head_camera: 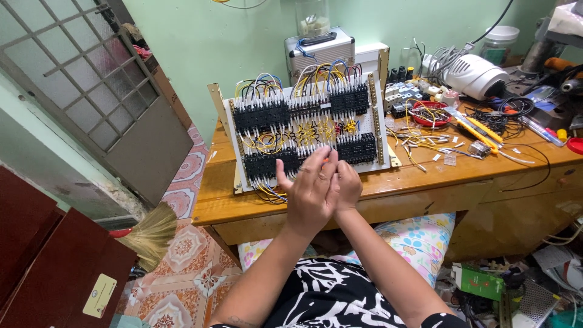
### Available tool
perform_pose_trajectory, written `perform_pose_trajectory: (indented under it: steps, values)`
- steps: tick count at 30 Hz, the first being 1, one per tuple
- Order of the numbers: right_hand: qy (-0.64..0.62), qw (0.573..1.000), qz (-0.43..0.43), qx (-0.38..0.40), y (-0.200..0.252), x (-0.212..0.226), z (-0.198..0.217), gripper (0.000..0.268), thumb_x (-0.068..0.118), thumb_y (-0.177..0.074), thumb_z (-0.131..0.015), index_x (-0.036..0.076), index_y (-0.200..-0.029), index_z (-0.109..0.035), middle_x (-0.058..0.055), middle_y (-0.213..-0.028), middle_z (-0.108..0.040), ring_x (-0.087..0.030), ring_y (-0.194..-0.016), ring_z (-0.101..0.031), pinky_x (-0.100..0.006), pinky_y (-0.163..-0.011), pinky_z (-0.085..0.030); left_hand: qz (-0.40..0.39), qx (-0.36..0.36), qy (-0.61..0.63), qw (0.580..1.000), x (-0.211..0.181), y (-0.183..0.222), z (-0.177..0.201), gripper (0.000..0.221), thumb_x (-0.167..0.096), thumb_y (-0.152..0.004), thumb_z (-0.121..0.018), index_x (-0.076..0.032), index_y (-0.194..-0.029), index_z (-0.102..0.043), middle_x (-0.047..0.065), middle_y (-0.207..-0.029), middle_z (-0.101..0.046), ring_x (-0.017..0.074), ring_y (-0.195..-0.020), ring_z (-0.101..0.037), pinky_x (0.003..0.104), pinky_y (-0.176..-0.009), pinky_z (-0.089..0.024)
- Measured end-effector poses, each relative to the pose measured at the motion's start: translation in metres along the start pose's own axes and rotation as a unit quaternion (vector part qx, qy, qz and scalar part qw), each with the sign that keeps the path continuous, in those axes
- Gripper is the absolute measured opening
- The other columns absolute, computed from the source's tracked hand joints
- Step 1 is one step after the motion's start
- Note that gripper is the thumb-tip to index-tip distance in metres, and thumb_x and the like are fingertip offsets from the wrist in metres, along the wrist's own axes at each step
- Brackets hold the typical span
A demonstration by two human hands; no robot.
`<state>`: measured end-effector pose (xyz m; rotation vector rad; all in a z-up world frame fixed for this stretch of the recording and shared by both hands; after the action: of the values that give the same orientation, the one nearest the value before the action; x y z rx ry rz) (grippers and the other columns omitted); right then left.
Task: Connecting and securing multiple electrical wires to terminal blocks on a control panel using a screwdriver.
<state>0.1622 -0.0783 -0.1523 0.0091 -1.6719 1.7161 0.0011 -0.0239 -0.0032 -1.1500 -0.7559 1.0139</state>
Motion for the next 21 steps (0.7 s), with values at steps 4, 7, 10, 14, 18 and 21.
perform_pose_trajectory:
  steps: [4, 7, 10, 14, 18, 21]
  values:
    - [0.026, 1.000, 0.011, -0.011, 0.004, -0.007, -0.004, 0.029, 0.026, -0.090, -0.070, 0.014, -0.072, -0.051, -0.009, -0.064, -0.055, -0.031, -0.068, -0.065, -0.042, -0.062, -0.051, -0.002, -0.011, -0.021, 1.000, 0.013, 0.013, -0.007, 0.037, -0.027, -0.094, -0.072, -0.025, -0.131, -0.070, 0.003, -0.115, -0.063, 0.0208, -0.108, -0.064, 0.064, -0.113, -0.016]
    - [0.027, 1.000, 0.015, -0.006, 0.008, -0.014, -0.009, 0.027, 0.028, -0.096, -0.062, 0.015, -0.074, -0.053, -0.007, -0.066, -0.056, -0.031, -0.069, -0.064, -0.040, -0.065, -0.052, -0.016, -0.007, -0.004, 1.000, 0.011, 0.017, -0.010, 0.035, -0.024, -0.095, -0.071, -0.027, -0.130, -0.070, 0.000, -0.113, -0.066, 0.0151, -0.103, -0.067, 0.060, -0.113, -0.019]
    - [0.025, 0.999, 0.008, -0.019, -0.003, 0.008, 0.005, 0.033, 0.024, -0.096, -0.068, 0.013, -0.072, -0.048, -0.007, -0.064, -0.051, -0.032, -0.068, -0.063, -0.039, -0.062, -0.050, -0.015, 0.009, 0.034, 0.999, 0.007, 0.017, -0.010, 0.046, -0.013, -0.097, -0.065, -0.017, -0.143, -0.061, 0.006, -0.118, -0.068, 0.0177, -0.108, -0.068, 0.060, -0.116, -0.015]
    - [0.012, 1.000, 0.018, -0.001, 0.004, -0.011, -0.006, 0.026, 0.027, -0.092, -0.070, 0.013, -0.074, -0.056, -0.007, -0.066, -0.058, -0.032, -0.069, -0.065, -0.040, -0.065, -0.052, -0.008, 0.057, 0.063, 0.996, -0.002, 0.006, -0.004, 0.047, -0.010, -0.096, -0.059, -0.014, -0.143, -0.059, 0.010, -0.130, -0.065, 0.0227, -0.121, -0.064, 0.065, -0.118, -0.004]
    - [0.004, 1.000, 0.016, 0.007, 0.015, -0.030, -0.017, 0.018, 0.032, -0.087, -0.075, 0.018, -0.083, -0.064, -0.003, -0.071, -0.063, -0.027, -0.072, -0.066, -0.037, -0.069, -0.053, -0.013, 0.014, 0.001, 1.000, 0.010, 0.015, -0.006, 0.032, -0.025, -0.095, -0.069, -0.027, -0.127, -0.072, 0.001, -0.114, -0.063, 0.0196, -0.109, -0.066, 0.064, -0.113, -0.018]
    - [0.023, 1.000, 0.008, -0.001, 0.014, -0.029, -0.018, 0.015, 0.030, -0.085, -0.075, 0.021, -0.083, -0.064, -0.001, -0.071, -0.062, -0.025, -0.071, -0.066, -0.035, -0.070, -0.053, -0.021, 0.016, 0.021, 0.999, 0.014, 0.021, -0.011, 0.032, -0.027, -0.098, -0.065, -0.030, -0.129, -0.070, -0.002, -0.114, -0.064, 0.0152, -0.105, -0.067, 0.059, -0.110, -0.023]
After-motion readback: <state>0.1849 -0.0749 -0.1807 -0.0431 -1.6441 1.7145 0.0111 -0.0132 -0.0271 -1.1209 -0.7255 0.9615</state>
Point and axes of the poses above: each hand's wrist, its own y-axis away from the middle knuckle, its own z-axis out of the back of the hand, x = y × z, the point moved 4 cm from there along -y, towards the middle knuckle
